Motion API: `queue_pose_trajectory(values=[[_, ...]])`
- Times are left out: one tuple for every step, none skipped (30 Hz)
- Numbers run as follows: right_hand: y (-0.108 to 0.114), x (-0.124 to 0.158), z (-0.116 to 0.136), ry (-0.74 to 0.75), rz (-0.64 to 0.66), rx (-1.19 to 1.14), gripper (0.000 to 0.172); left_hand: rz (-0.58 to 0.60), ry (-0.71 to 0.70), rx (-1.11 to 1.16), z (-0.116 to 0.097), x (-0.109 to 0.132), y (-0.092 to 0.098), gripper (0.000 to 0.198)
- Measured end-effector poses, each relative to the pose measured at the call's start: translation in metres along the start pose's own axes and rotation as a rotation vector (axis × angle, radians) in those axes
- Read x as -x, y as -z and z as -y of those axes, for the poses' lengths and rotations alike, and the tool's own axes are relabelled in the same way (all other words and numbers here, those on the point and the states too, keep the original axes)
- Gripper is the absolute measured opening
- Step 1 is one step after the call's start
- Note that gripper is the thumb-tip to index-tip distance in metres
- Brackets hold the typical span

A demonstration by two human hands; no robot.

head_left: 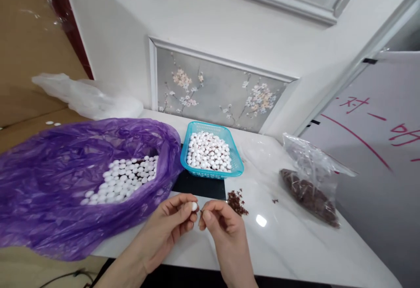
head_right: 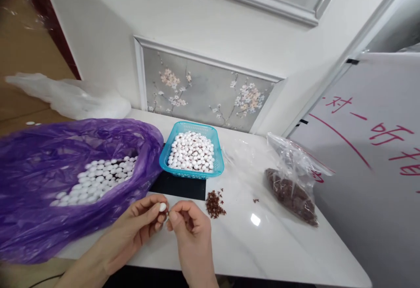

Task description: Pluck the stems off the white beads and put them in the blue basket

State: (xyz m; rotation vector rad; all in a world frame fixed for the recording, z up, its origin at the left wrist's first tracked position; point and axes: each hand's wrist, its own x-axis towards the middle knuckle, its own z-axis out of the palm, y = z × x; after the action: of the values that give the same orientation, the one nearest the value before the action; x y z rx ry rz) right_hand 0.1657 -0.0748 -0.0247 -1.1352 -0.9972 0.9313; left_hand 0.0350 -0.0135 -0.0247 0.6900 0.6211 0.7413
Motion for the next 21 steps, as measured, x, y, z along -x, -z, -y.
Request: queue_pose_trajectory(values=[[-0.0008, 0.0004, 0.0001, 0.015, 0.000, 0.000, 0.015, 0.013, -0.003, 0.000, 0.0009, -0.0007, -0.0002, 0.007], [-0.0020, 0.0008, 0.0001, 0.025, -0.002, -0.001, 0.016, 0.024, -0.009, -0.003, 0.0017, -0.0008, -0.0006, 0.007], [-0.0033, 0.0011, -0.0001, 0.031, -0.003, -0.003, 0.017, 0.031, -0.016, -0.008, 0.0025, -0.0006, -0.0013, 0.008], [-0.0047, 0.0013, -0.0003, 0.031, -0.002, -0.004, 0.017, 0.034, -0.023, -0.014, 0.0031, -0.0001, -0.0019, 0.009], [-0.0061, 0.0014, -0.0006, 0.029, 0.002, -0.001, 0.018, 0.033, -0.030, -0.018, 0.0037, 0.0006, -0.0023, 0.009], [-0.0073, 0.0015, -0.0010, 0.026, 0.007, 0.006, 0.018, 0.029, -0.037, -0.019, 0.0041, 0.0013, -0.0026, 0.009], [-0.0082, 0.0016, -0.0013, 0.028, 0.010, 0.019, 0.018, 0.021, -0.043, -0.020, 0.0044, 0.0019, -0.0026, 0.009], [-0.0089, 0.0016, -0.0017, 0.035, 0.010, 0.037, 0.018, 0.011, -0.049, -0.018, 0.0046, 0.0025, -0.0024, 0.008], [-0.0092, 0.0017, -0.0020, 0.045, 0.007, 0.057, 0.018, 0.000, -0.053, -0.018, 0.0048, 0.0029, -0.0022, 0.008], [-0.0094, 0.0018, -0.0025, 0.057, 0.001, 0.078, 0.018, -0.012, -0.057, -0.019, 0.0049, 0.0031, -0.0018, 0.008], [-0.0093, 0.0020, -0.0029, 0.071, -0.005, 0.097, 0.018, -0.024, -0.059, -0.023, 0.0051, 0.0032, -0.0015, 0.008], [-0.0091, 0.0023, -0.0035, 0.086, -0.012, 0.116, 0.017, -0.034, -0.060, -0.031, 0.0053, 0.0032, -0.0012, 0.007], [-0.0087, 0.0027, -0.0041, 0.099, -0.018, 0.136, 0.017, -0.043, -0.062, -0.040, 0.0055, 0.0030, -0.0009, 0.007], [-0.0084, 0.0030, -0.0047, 0.112, -0.023, 0.156, 0.016, -0.049, -0.064, -0.049, 0.0059, 0.0028, -0.0006, 0.007], [-0.0080, 0.0035, -0.0053, 0.124, -0.028, 0.175, 0.016, -0.053, -0.068, -0.058, 0.0063, 0.0026, -0.0002, 0.007], [-0.0077, 0.0039, -0.0058, 0.134, -0.033, 0.193, 0.015, -0.054, -0.074, -0.066, 0.0068, 0.0024, 0.0002, 0.007], [-0.0074, 0.0043, -0.0062, 0.143, -0.036, 0.208, 0.015, -0.054, -0.082, -0.074, 0.0074, 0.0023, 0.0006, 0.006], [-0.0073, 0.0048, -0.0067, 0.149, -0.036, 0.221, 0.015, -0.053, -0.093, -0.083, 0.0079, 0.0022, 0.0009, 0.006], [-0.0072, 0.0052, -0.0071, 0.152, -0.036, 0.232, 0.015, -0.050, -0.105, -0.094, 0.0084, 0.0021, 0.0012, 0.006], [-0.0072, 0.0057, -0.0076, 0.152, -0.036, 0.239, 0.015, -0.051, -0.120, -0.109, 0.0088, 0.0021, 0.0015, 0.005], [-0.0072, 0.0062, -0.0082, 0.149, -0.037, 0.246, 0.014, -0.054, -0.137, -0.126, 0.0092, 0.0021, 0.0016, 0.004]])
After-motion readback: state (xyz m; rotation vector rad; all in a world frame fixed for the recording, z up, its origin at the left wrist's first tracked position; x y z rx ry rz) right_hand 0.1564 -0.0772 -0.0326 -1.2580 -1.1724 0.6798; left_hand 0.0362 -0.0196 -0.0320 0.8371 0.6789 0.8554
